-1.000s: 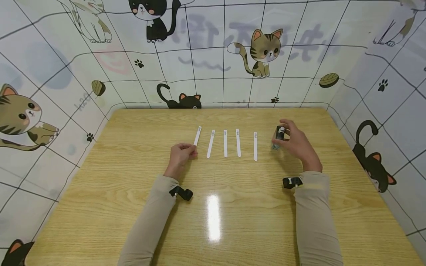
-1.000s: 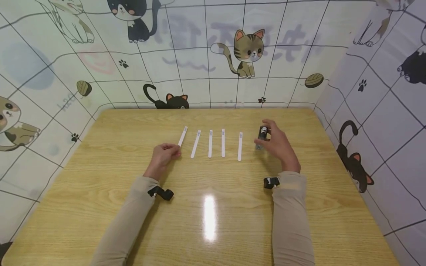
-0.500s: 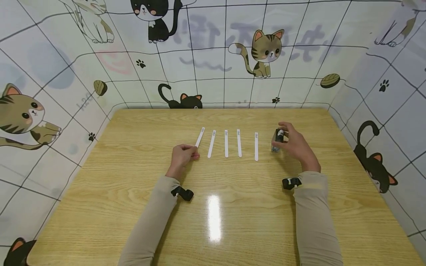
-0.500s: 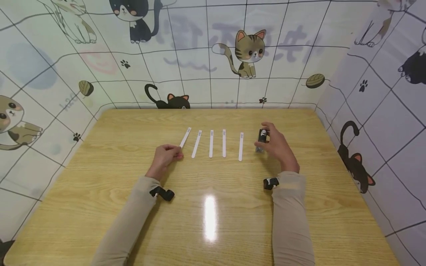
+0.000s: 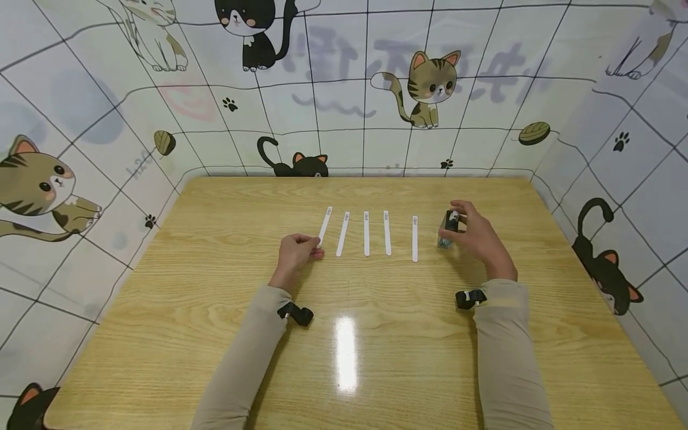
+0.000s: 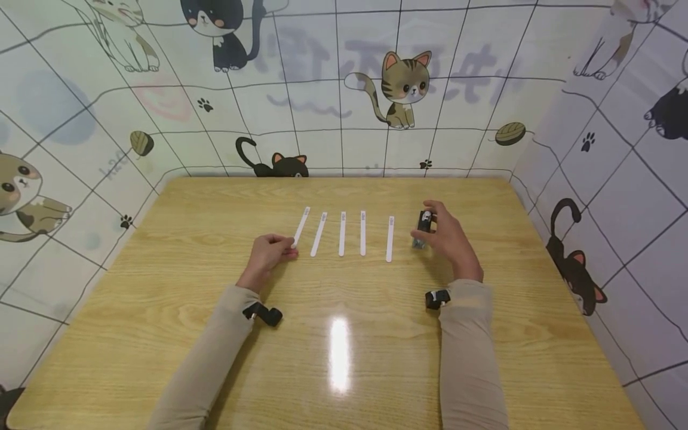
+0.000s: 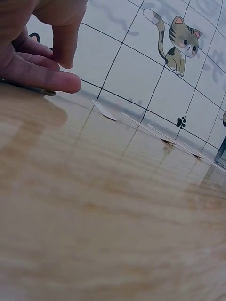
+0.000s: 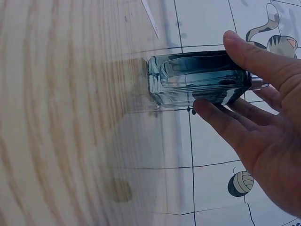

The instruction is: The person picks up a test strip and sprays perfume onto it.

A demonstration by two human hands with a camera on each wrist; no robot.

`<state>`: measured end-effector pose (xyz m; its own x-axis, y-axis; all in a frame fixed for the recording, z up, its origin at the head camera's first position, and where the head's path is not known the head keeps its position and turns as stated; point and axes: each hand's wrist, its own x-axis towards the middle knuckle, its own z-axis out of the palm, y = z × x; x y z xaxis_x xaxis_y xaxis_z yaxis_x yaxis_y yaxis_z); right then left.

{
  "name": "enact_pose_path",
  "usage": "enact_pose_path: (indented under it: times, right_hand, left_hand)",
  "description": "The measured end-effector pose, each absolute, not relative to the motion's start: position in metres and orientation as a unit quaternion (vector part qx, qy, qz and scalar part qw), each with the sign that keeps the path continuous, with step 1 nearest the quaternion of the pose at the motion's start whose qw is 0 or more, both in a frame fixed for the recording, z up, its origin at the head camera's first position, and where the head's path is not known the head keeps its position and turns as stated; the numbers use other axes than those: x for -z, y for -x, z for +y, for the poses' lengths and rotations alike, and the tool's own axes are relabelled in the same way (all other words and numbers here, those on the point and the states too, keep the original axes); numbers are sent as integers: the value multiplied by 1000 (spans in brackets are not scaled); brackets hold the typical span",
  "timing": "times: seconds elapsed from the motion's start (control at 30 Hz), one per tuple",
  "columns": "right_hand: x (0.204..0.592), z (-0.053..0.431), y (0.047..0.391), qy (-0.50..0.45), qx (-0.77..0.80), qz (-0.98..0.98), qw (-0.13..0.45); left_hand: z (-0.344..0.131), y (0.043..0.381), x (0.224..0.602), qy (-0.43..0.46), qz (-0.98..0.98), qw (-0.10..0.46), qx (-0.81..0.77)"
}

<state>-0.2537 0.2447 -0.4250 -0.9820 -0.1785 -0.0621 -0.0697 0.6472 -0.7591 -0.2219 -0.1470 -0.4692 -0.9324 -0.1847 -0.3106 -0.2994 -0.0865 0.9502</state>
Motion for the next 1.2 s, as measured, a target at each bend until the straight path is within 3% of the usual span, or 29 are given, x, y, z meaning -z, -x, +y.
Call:
enact_pose_path:
  times: [0.53, 0.87, 1.2]
  right_hand:
    - [416, 249, 249, 58, 422, 904, 42]
    - [410, 251, 248, 37, 424, 905, 25]
    - [417, 253, 251, 38, 423, 905, 34]
  left_hand:
    - [-135, 214, 436, 48, 867, -43, -495]
    - [-120, 210, 436, 7, 964, 36, -265]
    - [-100, 213, 437, 0, 982, 28, -188]
